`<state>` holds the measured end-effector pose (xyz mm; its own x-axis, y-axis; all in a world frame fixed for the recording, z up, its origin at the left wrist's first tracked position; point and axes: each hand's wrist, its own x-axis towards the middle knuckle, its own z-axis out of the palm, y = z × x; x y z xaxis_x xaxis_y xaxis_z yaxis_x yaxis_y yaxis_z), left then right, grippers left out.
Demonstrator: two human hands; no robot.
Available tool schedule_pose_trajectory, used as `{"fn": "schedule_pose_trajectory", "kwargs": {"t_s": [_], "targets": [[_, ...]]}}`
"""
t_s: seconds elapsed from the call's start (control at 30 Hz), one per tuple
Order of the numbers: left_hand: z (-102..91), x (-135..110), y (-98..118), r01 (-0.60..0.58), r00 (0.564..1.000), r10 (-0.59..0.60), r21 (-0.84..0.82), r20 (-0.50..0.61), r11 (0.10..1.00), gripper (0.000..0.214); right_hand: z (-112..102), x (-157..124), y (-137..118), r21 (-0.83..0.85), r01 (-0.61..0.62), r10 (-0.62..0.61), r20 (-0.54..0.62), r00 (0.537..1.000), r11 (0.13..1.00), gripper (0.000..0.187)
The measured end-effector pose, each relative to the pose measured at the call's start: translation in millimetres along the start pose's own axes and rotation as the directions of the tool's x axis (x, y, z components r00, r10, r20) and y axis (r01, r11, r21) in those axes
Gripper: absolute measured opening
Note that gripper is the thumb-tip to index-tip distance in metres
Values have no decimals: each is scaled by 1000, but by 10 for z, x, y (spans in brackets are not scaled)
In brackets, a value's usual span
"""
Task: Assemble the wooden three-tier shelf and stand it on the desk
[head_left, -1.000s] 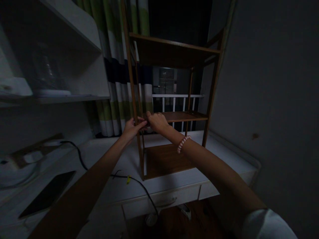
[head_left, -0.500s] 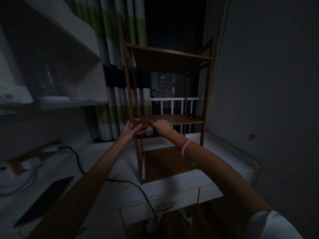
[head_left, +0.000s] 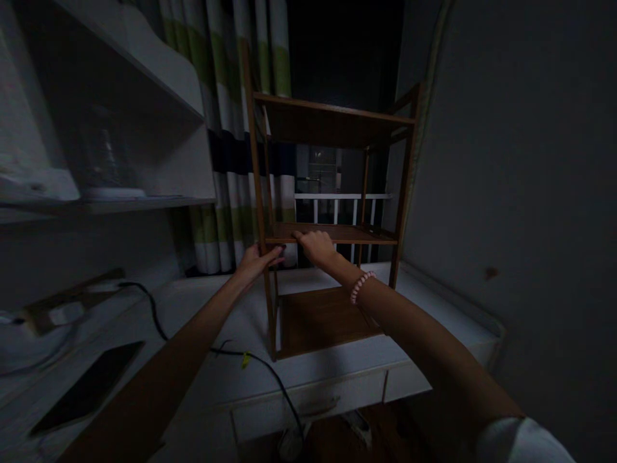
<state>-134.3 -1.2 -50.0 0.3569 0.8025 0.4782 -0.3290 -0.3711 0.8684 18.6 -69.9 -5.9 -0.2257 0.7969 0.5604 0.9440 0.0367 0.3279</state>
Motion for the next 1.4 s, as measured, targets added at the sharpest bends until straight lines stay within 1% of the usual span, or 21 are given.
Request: {"fn": "schedule_pose_trajectory", "kwargs": {"t_s": [0.17, 0.33, 0.63, 0.8, 1.03, 1.2, 1.4], "targets": [[-26, 12, -23, -30, 999, 31, 23, -19, 999, 53, 2, 44, -5, 4, -20, 21, -14, 1000, 1000, 36], [-36, 17, -62, -56, 997, 58, 52, -42, 997, 47, -12, 77, -17, 11, -44, 44, -26, 999, 999, 33], [14, 0, -34, -33, 996, 43, 130, -82, 991, 32, -24, 99, -24, 18, -69, 70, -24, 997, 997, 32], [17, 1, -41, -6, 995, 23, 171, -99, 985, 27, -52, 141, -30, 26, -97, 98, -56, 994, 995, 32], [21, -14, -36, -12, 998, 25, 211, -59, 977, 34, -55, 134, -9, 13, -80, 80, -38, 996, 997, 32], [19, 1, -45, -14, 1000, 18, 222, -19, 975, 34, -58, 98, 21, 8, -69, 70, -39, 997, 998, 35], [10, 23, -64, -4, 1000, 9, 210, -20, 978, 36, -76, 75, 23, 24, -72, 73, -42, 996, 997, 40]]}}
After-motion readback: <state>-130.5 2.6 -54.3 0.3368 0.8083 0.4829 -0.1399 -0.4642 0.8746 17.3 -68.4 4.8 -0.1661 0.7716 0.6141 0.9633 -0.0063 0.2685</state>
